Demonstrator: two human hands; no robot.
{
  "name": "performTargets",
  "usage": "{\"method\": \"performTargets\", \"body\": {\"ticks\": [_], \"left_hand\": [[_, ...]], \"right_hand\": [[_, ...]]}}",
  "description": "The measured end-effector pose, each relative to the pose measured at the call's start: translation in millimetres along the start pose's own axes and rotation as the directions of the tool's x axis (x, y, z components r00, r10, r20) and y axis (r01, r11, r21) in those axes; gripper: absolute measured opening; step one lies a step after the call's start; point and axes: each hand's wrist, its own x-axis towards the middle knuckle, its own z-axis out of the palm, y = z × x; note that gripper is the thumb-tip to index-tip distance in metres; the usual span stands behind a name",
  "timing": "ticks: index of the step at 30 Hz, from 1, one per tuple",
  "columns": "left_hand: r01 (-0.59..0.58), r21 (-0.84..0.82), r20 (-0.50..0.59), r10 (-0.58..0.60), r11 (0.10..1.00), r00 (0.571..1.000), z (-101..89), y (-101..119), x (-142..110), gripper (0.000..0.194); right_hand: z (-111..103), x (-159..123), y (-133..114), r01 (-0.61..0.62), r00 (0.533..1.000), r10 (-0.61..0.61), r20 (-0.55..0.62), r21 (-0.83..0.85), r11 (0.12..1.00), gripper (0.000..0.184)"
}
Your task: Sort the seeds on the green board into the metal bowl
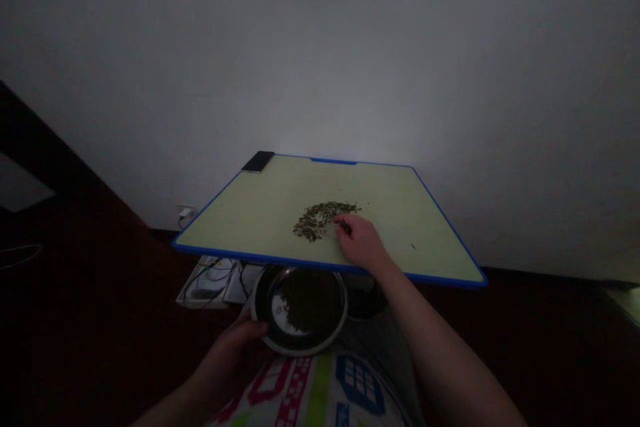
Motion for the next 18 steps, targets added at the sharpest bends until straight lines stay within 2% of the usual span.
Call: {"method": "performTargets", "body": {"ticks": [10, 13, 18], "left_hand": [[0.019, -0.023, 0.007, -0.018, 1.000, 1.000, -0.9, -0.7, -1.1, 0.065], [0.026, -0.026, -0.020, -0.026, 0.999, 0.999, 2.8, 1.2, -3.2, 0.068], [0.022, -0.011, -0.005, -0.022, 1.000, 1.000, 3.6, 2.6, -3.5, 0.066]], "right_hand": [[-1.4, -3.6, 2.9, 0.011, 0.999, -0.014, 0.038, 0.077, 0.997, 0.024], [-1.8, -2.4, 2.5, -0.011, 1.000, 0.010, 0.013, 0.080, 0.997, 0.024], [-1.0, 0.3, 1.3, -0.014, 1.000, 0.015, -0.004, 0.047, 0.999, 0.024]]}}
